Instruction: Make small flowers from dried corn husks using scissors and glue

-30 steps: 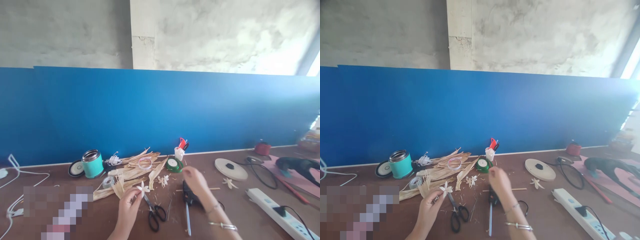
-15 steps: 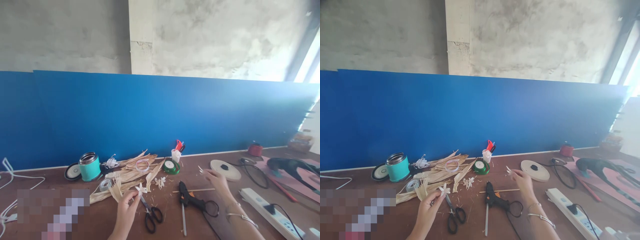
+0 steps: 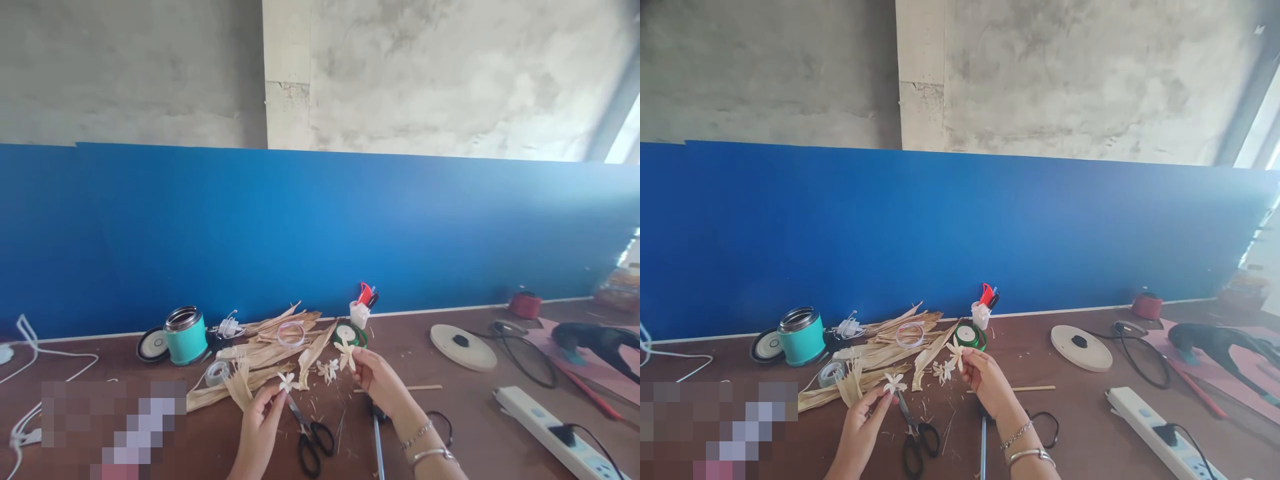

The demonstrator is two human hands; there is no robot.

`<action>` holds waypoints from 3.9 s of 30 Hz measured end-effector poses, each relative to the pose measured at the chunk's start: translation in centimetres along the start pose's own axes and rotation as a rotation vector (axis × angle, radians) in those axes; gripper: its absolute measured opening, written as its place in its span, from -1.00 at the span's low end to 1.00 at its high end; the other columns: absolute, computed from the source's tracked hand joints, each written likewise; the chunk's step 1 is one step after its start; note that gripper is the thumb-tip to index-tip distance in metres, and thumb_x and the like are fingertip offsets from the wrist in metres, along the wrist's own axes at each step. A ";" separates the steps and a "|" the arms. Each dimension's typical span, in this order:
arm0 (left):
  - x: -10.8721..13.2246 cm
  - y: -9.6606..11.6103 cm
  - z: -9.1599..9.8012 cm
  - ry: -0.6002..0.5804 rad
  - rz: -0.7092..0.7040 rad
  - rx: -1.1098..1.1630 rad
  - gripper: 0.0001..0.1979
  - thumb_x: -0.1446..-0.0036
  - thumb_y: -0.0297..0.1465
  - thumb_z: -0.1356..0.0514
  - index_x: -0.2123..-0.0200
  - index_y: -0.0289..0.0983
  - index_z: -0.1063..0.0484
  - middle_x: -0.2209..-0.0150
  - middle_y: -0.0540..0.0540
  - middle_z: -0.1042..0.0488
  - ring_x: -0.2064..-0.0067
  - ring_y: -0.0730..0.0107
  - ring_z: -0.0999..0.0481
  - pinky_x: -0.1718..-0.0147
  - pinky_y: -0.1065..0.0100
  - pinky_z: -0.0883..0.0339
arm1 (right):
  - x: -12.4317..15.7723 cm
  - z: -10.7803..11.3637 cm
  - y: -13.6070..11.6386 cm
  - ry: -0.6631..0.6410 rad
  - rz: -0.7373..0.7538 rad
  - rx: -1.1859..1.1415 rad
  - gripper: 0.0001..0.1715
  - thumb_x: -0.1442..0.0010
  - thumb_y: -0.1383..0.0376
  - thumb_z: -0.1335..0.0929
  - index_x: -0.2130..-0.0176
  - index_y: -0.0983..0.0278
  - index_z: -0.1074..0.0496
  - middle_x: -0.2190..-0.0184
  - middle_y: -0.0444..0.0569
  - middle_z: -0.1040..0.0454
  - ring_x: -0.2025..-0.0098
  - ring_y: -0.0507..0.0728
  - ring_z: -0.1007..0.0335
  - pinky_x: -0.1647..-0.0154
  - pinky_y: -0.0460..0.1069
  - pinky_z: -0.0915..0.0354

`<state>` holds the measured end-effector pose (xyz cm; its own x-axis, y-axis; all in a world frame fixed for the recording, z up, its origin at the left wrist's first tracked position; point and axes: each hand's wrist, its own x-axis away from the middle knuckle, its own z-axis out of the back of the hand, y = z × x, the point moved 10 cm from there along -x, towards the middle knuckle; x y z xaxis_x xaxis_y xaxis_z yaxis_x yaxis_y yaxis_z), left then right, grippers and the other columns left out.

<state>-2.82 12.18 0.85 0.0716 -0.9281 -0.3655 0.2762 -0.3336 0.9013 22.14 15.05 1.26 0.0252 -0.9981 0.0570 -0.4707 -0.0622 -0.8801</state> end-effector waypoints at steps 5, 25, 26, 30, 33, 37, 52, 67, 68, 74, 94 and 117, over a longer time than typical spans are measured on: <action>0.2 -0.1 -0.1 -0.037 0.037 0.002 -0.61 -0.02 -0.05 -0.15 0.43 -0.25 -0.55 0.41 -0.10 -0.60 0.26 0.16 -0.55 0.27 0.30 -0.41 | 0.7 -0.1 0.9 0.019 0.016 0.000 -0.75 0.22 0.30 -0.49 0.47 0.33 -0.43 0.62 -0.17 -0.35 0.59 -0.05 -0.21 0.57 -0.14 -0.17; 0.4 0.9 -0.1 -0.011 -0.051 0.026 -0.69 -0.02 -0.12 -0.19 0.46 -0.26 -0.48 0.47 -0.06 -0.52 0.41 0.29 -0.48 0.36 0.34 -0.38 | 4.5 -1.7 -5.0 0.379 0.769 1.038 -0.77 -0.05 0.34 -0.27 0.27 0.21 -0.46 0.21 0.08 -0.44 0.11 0.26 -0.29 0.05 0.16 -0.19; 0.4 1.4 0.1 0.003 -0.080 0.020 -0.70 -0.01 -0.12 -0.20 0.47 -0.25 -0.48 0.46 -0.07 -0.53 0.39 0.28 -0.48 0.34 0.33 -0.38 | 4.8 -2.8 -4.9 0.317 0.783 1.037 -0.79 -0.07 0.35 -0.27 0.29 0.21 -0.46 0.26 0.07 -0.46 0.14 0.25 -0.31 0.08 0.13 -0.21; 0.6 2.9 -0.2 -0.014 -0.161 0.057 -0.70 -0.02 -0.12 -0.19 0.49 -0.23 -0.48 0.38 -0.11 -0.53 0.26 0.21 -0.48 0.22 0.25 -0.36 | 5.9 -7.8 -2.8 -0.021 0.754 1.028 -0.82 -0.13 0.37 -0.28 0.31 0.18 -0.47 0.36 0.01 -0.47 0.25 0.19 -0.33 0.18 0.06 -0.22; 0.8 3.5 -0.8 -0.061 -0.154 0.115 -0.72 0.01 -0.12 -0.22 0.50 -0.23 -0.49 0.39 -0.10 -0.50 0.27 0.22 -0.46 0.22 0.27 -0.34 | 6.6 -10.5 -0.8 -0.207 0.668 0.988 -0.86 -0.12 0.36 -0.31 0.32 0.19 -0.48 0.37 -0.01 -0.46 0.27 0.17 -0.33 0.22 0.02 -0.22; 1.1 3.0 -2.5 -0.205 -0.038 0.184 -0.75 0.00 -0.19 -0.23 0.55 -0.25 -0.46 0.48 -0.02 -0.41 0.36 0.31 -0.41 0.31 0.36 -0.31 | 6.4 -11.2 0.9 -0.247 0.530 0.875 -0.92 -0.11 0.32 -0.35 0.36 0.22 -0.49 0.38 -0.03 -0.45 0.31 0.13 -0.31 0.29 -0.03 -0.20; 1.7 1.8 -3.6 -0.312 0.208 0.519 -0.73 -0.12 -0.18 -0.11 0.40 -0.27 -0.44 0.39 -0.03 -0.45 0.27 0.31 -0.35 0.22 0.37 -0.18 | 6.1 -9.6 0.2 -0.147 0.689 0.847 -0.90 -0.08 0.40 -0.34 0.46 0.25 -0.39 0.39 -0.05 -0.39 0.30 0.11 -0.31 0.26 -0.03 -0.24; 2.3 1.3 -4.7 -0.344 0.355 0.601 -0.76 0.09 -0.25 -0.30 0.53 -0.29 -0.37 0.51 0.04 -0.35 0.40 0.42 -0.24 0.33 0.42 -0.10 | 7.2 -10.6 0.3 -0.172 0.826 0.980 -0.85 -0.12 0.47 -0.28 0.36 0.23 -0.38 0.33 -0.02 -0.39 0.25 0.13 -0.31 0.23 -0.01 -0.25; 2.3 1.5 -4.7 -0.343 0.355 0.600 -0.75 0.10 -0.24 -0.31 0.53 -0.29 -0.37 0.51 0.03 -0.35 0.40 0.42 -0.25 0.33 0.42 -0.10 | 7.1 -10.6 0.3 -0.173 0.810 0.964 -0.85 -0.13 0.46 -0.28 0.35 0.23 -0.38 0.32 -0.02 -0.39 0.25 0.12 -0.31 0.23 -0.02 -0.26; 2.3 2.9 -4.3 -0.337 0.319 0.594 -0.70 0.04 -0.16 -0.25 0.55 -0.27 -0.33 0.53 0.03 -0.33 0.42 0.40 -0.24 0.34 0.40 -0.09 | 7.1 -10.6 0.1 -0.179 0.819 0.948 -0.84 -0.12 0.48 -0.28 0.37 0.23 -0.38 0.33 -0.03 -0.38 0.26 0.11 -0.31 0.25 -0.03 -0.26; 1.8 2.9 -3.8 -0.327 0.324 0.667 -0.70 -0.03 -0.15 -0.20 0.51 -0.28 -0.36 0.53 0.03 -0.33 0.41 0.40 -0.25 0.32 0.38 -0.10 | 6.9 -10.9 0.1 -0.235 0.756 0.910 -0.80 -0.10 0.50 -0.28 0.41 0.23 -0.41 0.35 -0.03 -0.39 0.26 0.11 -0.34 0.25 -0.04 -0.28; 1.9 2.0 -4.1 -0.340 0.358 0.597 -0.72 0.10 -0.21 -0.28 0.59 -0.27 -0.32 0.60 0.06 -0.29 0.47 0.42 -0.23 0.36 0.38 -0.09 | 6.2 -10.7 0.8 -0.238 0.658 0.878 -0.85 -0.05 0.48 -0.31 0.41 0.24 -0.39 0.36 -0.06 -0.42 0.29 0.09 -0.33 0.27 -0.05 -0.27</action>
<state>1.80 10.42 1.01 -0.2660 -0.9637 -0.0239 -0.2789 0.0533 0.9588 12.50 8.83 5.96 0.2131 -0.8072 -0.5504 0.3281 0.5898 -0.7379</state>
